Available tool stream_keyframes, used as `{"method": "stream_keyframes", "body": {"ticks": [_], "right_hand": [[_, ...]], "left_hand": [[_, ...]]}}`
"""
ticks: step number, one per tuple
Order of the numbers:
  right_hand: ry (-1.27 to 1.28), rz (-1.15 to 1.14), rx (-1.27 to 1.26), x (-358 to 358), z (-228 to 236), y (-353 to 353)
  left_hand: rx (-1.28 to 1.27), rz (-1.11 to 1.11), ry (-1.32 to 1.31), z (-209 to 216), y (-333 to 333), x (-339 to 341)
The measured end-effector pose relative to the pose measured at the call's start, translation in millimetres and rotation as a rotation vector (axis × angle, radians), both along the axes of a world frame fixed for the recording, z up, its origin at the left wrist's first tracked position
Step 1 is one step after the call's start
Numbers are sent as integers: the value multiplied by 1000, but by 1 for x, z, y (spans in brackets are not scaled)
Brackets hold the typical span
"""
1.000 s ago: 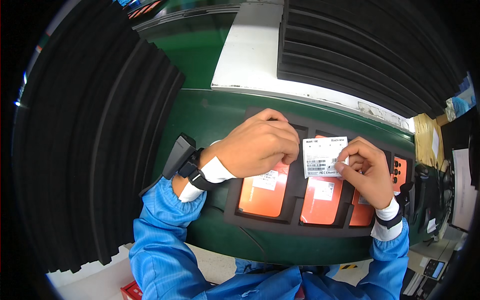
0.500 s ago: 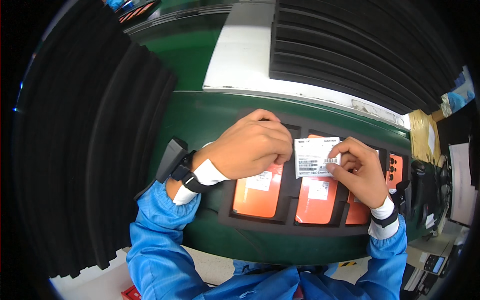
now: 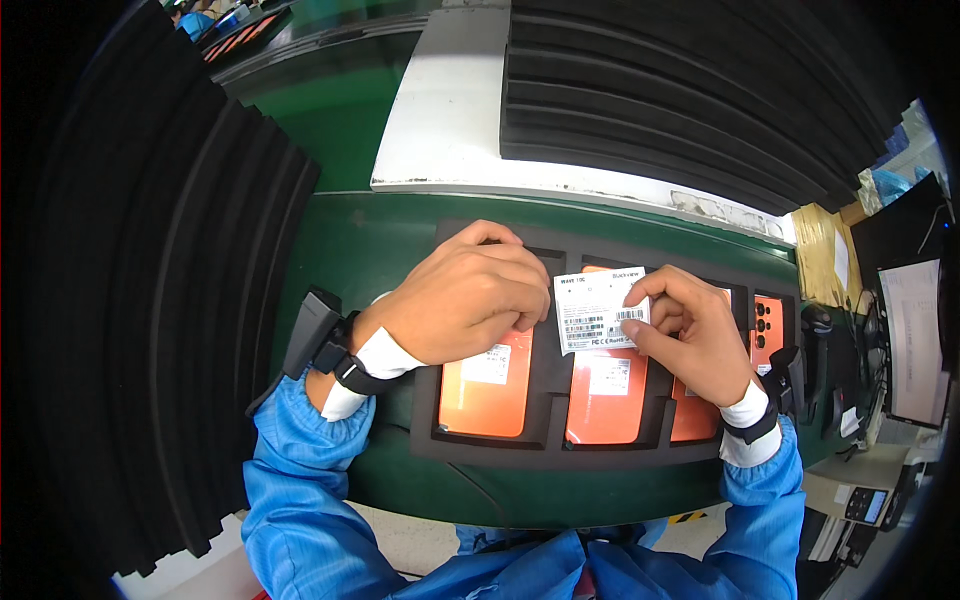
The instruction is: The recorder is scanning barcodes on mobile phones and applying identifying labels as part of a manufacturing assembly process.
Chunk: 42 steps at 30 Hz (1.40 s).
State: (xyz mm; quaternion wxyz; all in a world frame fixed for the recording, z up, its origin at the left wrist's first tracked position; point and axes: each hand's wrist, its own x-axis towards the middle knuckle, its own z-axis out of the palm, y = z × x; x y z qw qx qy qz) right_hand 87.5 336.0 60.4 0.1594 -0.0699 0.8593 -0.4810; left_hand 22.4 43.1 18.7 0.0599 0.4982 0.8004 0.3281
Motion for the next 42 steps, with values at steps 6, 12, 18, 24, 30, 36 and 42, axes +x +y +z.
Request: {"method": "stream_keyframes", "body": {"ticks": [6,12,18,24,30,36,42], "right_hand": [[90,30,-133,1,-12,2],[-99,101,-377,-1,-12,-24],[118,310,-4,-14,8,-43],[703,428,518,2,-9,-57],[804,398,581,2,-19,-58],[555,69,305,44,29,38],[615,-510,385,138,0,172]], "left_hand": [[202,4,84,2,1,4],[508,111,157,0,0,6],[531,112,165,-1,-3,8],[547,104,132,-3,-3,8],[525,101,160,0,1,5],[474,264,70,2,-10,16],[426,647,-239,9,-36,96]]}}
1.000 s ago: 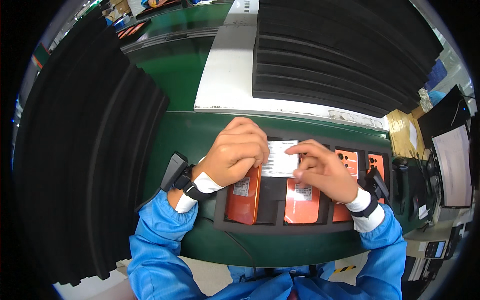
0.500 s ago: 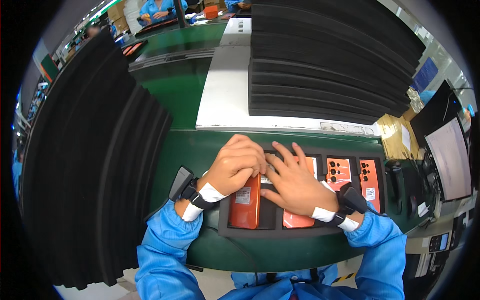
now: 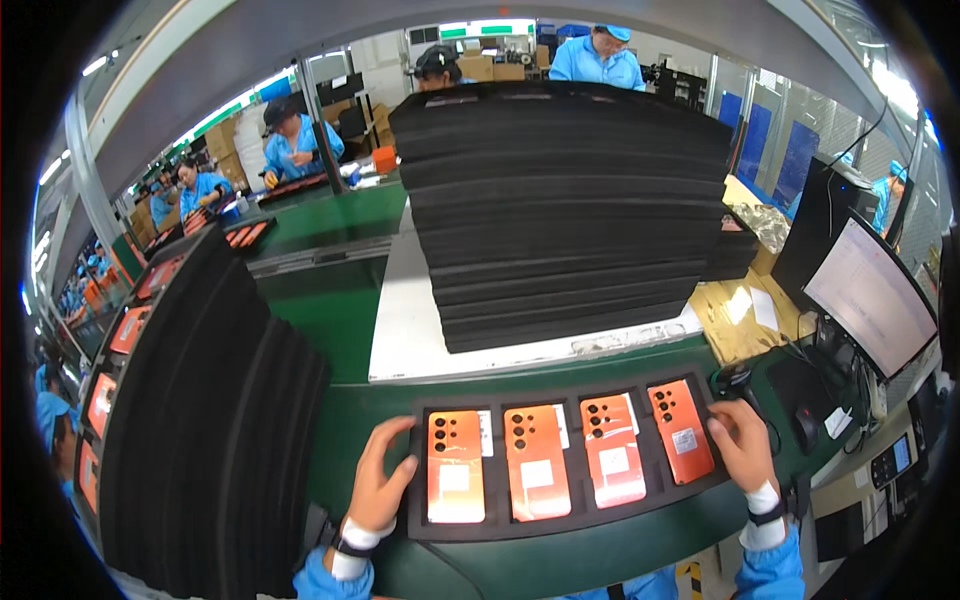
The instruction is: The recorder is scanning barcodes on mobile phones and applying identifying labels as part of a manufacturing assembly process.
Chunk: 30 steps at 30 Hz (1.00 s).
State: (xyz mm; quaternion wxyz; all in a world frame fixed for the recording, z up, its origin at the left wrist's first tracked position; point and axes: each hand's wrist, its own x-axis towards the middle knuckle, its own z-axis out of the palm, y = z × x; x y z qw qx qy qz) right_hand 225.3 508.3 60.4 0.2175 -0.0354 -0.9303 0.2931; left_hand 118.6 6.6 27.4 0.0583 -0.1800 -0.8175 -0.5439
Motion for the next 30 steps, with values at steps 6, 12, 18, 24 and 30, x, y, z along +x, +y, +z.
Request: {"method": "stream_keyframes", "body": {"ticks": [6,12,18,24,30], "right_hand": [[-295,-33,-156,65,-45,34],[-246,-4,-601,62,-36,32],[-380,87,-608,60,-42,41],[-350,81,-624,60,-44,43],[-285,127,-980,73,5,38]], "left_hand": [[-87,-34,-250,-31,-18,68],[-199,-39,-278,-16,0,75],[234,100,-347,-46,0,81],[298,61,-407,-40,13,82],[347,56,-224,31,16,97]]}}
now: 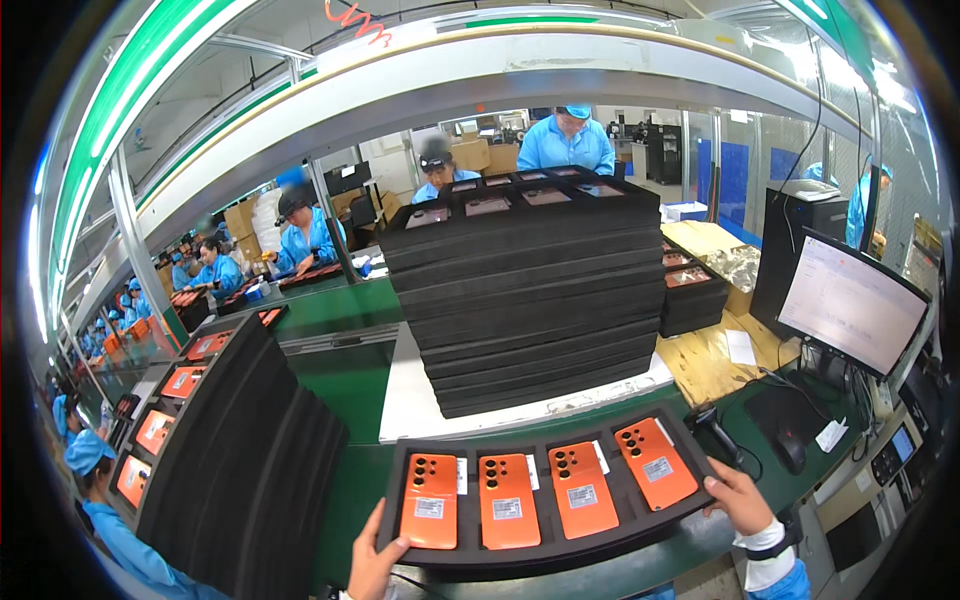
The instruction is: The recorder is scanning barcodes on mobile phones and applying identifying labels as part of a manufacturing assembly process.
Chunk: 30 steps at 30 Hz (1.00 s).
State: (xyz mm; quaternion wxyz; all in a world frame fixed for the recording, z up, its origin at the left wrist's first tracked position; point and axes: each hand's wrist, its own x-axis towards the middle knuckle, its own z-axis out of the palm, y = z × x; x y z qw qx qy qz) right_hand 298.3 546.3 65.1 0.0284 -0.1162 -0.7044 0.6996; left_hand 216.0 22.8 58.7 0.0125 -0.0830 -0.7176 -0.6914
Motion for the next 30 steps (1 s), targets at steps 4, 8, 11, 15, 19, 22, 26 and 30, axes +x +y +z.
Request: {"method": "stream_keyframes", "body": {"ticks": [4,8,11,15,19,22,26,30], "right_hand": [[195,-10,72,-5,83,7],[449,101,63,-51,162,42],[515,80,56,-115,217,52],[567,-82,124,-220,258,62],[551,-187,316,-335,274,79],[496,-184,735,-389,252,143],[673,-194,480,-400,219,72],[677,-304,547,-400,223,81]], "left_hand": [[66,1,277,68,-4,-23],[97,-6,434,149,15,-70],[236,-35,471,187,24,-120],[273,-57,406,223,37,-227],[84,138,583,241,54,-332],[222,9,417,233,95,-382],[154,110,501,181,56,-415],[190,-15,430,186,66,-433]]}}
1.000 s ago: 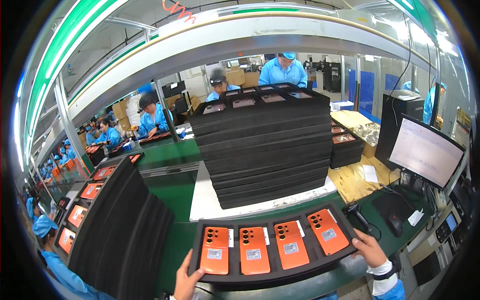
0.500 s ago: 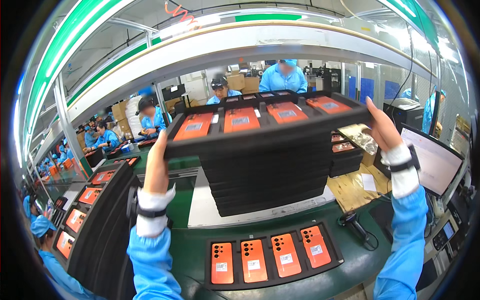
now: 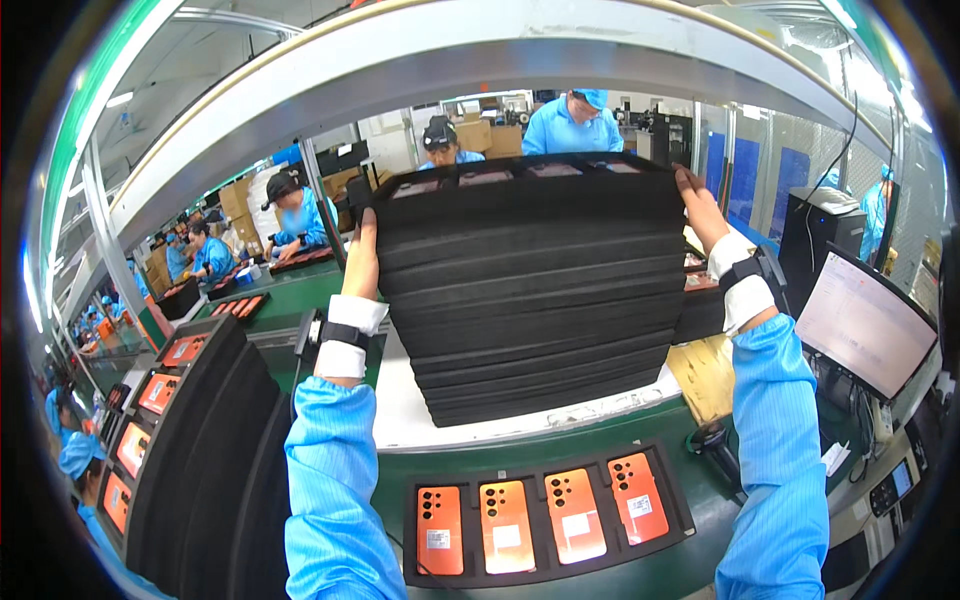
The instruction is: The recorder is scanning barcodes on mobile phones and applying identifying labels as part of a manufacturing assembly process.
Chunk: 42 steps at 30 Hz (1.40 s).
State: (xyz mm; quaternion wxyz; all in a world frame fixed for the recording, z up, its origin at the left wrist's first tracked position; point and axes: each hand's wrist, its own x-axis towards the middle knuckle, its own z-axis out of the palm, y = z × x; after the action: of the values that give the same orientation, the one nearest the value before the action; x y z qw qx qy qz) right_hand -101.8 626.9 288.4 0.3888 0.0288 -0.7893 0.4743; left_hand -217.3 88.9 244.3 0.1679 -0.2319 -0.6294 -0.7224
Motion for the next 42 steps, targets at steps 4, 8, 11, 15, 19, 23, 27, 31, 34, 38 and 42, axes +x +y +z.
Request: {"method": "stream_keyframes", "body": {"ticks": [4,8,11,15,19,23,27,31,34,38,42], "right_hand": [[44,-58,-24,11,-24,10],[81,58,-156,99,-96,-41],[-306,252,207,181,-159,-84],[-631,241,389,224,-242,-88],[-572,219,420,225,-283,-78],[-558,203,470,218,-302,-81],[-507,208,461,224,-298,-88],[-366,184,507,230,-319,-78],[-454,182,466,236,-313,-85],[-482,177,457,240,-307,-90],[-515,165,416,238,-308,-88]], "left_hand": [[-21,147,40,-9,18,17],[53,307,126,-78,-6,67],[-252,259,52,-173,-55,124],[-820,-132,-256,-233,-43,206],[-1010,-131,-57,-255,-40,230],[-938,25,-101,-260,-28,244],[-870,70,-137,-270,-38,253],[-828,61,-151,-280,-39,255],[-830,85,-181,-275,-37,263],[-799,104,-195,-273,-37,265],[-845,119,-141,-265,-34,263]]}}
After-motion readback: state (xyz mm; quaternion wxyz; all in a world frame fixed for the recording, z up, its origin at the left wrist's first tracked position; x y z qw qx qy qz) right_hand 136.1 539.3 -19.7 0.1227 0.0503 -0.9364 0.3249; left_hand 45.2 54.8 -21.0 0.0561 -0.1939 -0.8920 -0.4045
